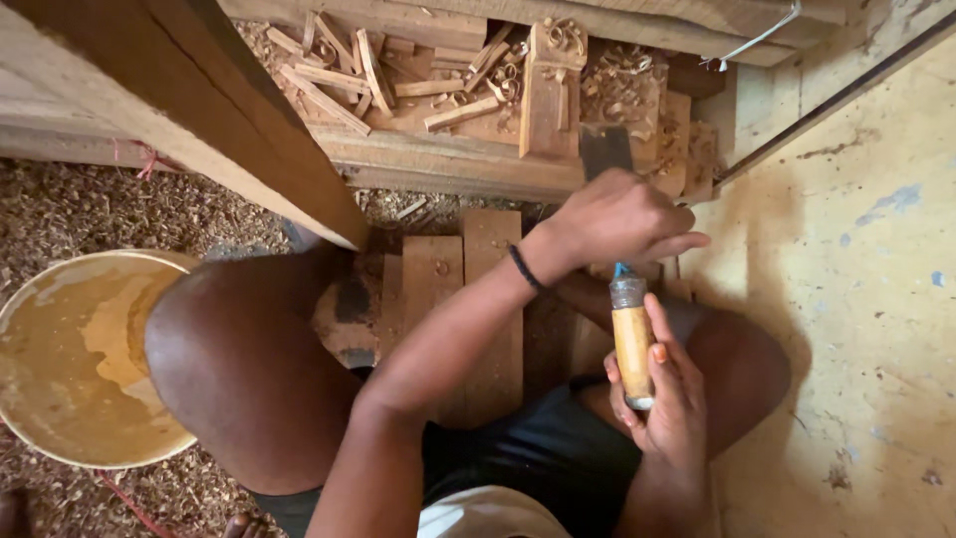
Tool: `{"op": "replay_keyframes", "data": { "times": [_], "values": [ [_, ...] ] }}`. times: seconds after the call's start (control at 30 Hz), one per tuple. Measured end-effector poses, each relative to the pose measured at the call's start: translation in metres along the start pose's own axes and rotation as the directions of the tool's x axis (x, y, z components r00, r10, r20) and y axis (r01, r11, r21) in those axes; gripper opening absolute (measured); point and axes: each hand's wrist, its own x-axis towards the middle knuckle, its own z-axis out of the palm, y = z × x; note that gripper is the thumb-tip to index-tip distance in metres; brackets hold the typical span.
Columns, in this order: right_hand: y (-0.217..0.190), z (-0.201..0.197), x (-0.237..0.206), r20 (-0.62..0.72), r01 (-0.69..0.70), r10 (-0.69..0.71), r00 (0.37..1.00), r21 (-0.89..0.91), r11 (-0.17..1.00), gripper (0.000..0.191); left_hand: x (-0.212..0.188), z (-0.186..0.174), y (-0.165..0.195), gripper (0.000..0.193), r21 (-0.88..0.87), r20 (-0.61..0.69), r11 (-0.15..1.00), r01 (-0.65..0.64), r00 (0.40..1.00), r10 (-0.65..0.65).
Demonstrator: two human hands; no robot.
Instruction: The person carves and shapes wood pieces using a chisel and their hands while sitting among wood shavings.
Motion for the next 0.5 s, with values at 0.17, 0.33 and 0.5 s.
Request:
{"op": "replay_keyframes", "data": {
  "times": [0.17, 0.33, 0.5],
  "values": [
    [0.001, 0.004, 0.002, 0.017, -0.015, 0.016, 1.0, -0.007, 1.0, 0.071, -0.009, -0.005, -0.003, 0.041, 0.029, 0.001, 0.999, 0.024, 1.0, -0.024],
    [0.001, 0.004, 0.004, 0.018, -0.062, 0.063, 0.998, -0.003, 0.998, 0.071, -0.013, -0.009, -0.007, 0.04, -0.039, 0.01, 0.997, 0.073, 0.997, -0.073],
    [-0.002, 0.006, 0.006, 0.015, -0.105, 0.105, 0.994, -0.014, 0.994, 0.072, -0.01, -0.009, -0.01, 0.043, -0.052, 0.06, 0.984, 0.168, 0.984, -0.165]
  ]
}}
